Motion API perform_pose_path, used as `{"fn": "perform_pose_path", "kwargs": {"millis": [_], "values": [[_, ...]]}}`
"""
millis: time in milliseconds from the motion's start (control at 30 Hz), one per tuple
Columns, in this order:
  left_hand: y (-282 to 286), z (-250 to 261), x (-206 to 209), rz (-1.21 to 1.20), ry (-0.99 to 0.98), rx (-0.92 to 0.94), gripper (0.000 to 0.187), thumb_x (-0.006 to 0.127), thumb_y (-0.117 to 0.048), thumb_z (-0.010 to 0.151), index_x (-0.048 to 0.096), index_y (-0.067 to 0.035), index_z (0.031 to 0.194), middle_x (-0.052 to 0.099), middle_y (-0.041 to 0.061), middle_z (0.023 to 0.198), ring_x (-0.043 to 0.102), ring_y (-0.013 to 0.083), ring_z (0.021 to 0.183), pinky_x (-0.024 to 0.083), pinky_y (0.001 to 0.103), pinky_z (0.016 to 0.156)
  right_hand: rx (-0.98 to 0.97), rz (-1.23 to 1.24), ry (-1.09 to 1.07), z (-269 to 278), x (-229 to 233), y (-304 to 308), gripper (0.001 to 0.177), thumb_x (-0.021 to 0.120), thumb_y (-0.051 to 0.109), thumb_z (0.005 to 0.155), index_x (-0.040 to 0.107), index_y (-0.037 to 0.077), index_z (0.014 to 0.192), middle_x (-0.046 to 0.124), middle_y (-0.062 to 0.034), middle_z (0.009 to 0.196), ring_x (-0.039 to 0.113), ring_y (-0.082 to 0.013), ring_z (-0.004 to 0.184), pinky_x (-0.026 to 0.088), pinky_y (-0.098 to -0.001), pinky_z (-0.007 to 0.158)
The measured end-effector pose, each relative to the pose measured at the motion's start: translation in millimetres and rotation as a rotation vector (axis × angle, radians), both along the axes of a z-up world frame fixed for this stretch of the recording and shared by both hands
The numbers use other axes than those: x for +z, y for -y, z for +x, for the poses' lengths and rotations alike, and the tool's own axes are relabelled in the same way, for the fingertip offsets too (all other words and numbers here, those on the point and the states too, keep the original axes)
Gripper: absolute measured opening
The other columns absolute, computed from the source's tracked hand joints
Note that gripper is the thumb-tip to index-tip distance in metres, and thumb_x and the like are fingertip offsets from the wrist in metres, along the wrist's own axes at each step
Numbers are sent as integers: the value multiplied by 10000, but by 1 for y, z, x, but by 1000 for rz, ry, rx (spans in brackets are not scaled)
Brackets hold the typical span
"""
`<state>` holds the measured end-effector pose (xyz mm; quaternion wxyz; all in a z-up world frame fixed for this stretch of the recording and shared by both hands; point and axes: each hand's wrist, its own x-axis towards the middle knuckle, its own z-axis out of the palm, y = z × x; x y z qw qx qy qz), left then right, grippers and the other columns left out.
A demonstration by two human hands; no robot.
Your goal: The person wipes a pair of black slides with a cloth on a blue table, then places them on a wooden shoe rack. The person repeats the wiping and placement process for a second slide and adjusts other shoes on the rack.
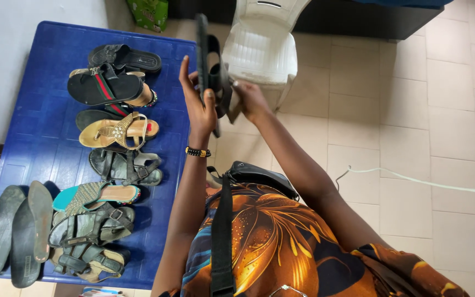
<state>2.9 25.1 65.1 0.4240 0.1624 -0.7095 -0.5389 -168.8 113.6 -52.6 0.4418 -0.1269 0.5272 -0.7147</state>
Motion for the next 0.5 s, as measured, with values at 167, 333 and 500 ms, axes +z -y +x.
{"fn": "perform_pose_path", "kwargs": {"millis": [167, 333, 500], "values": [[29, -25, -102, 467, -303, 165, 898, 337, -660, 1075, 137, 14, 1635, 265, 185, 1670, 310, 279, 1535, 257, 395, 1276, -241, 24, -262, 37, 72, 2, 455, 600, 16, 924, 606, 38, 1379, 708, -95, 1139, 704, -156, 883, 602, -289, 738], [55, -18, -132, 691, -520, 215, 894, 358, -652, 1078, 193, 28, 1635, 301, 189, 1673, 359, 297, 1494, 296, 418, 1258, 211, 97, -962, 110, 99, -14, 704, 587, -128, 815, 497, 64, 1486, 538, -147, 1510, 555, -277, 1372, 548, -331, 1020], [67, -4, -104, 917, -661, 219, 907, 393, -677, 1015, 253, -7, 1610, 333, 161, 1654, 421, 337, 1448, 373, 432, 1208, 259, -50, -1305, 97, 100, -23, 709, 632, -138, 815, 581, 119, 1474, 440, -73, 1611, 479, -327, 1458, 446, -399, 1138]]}}
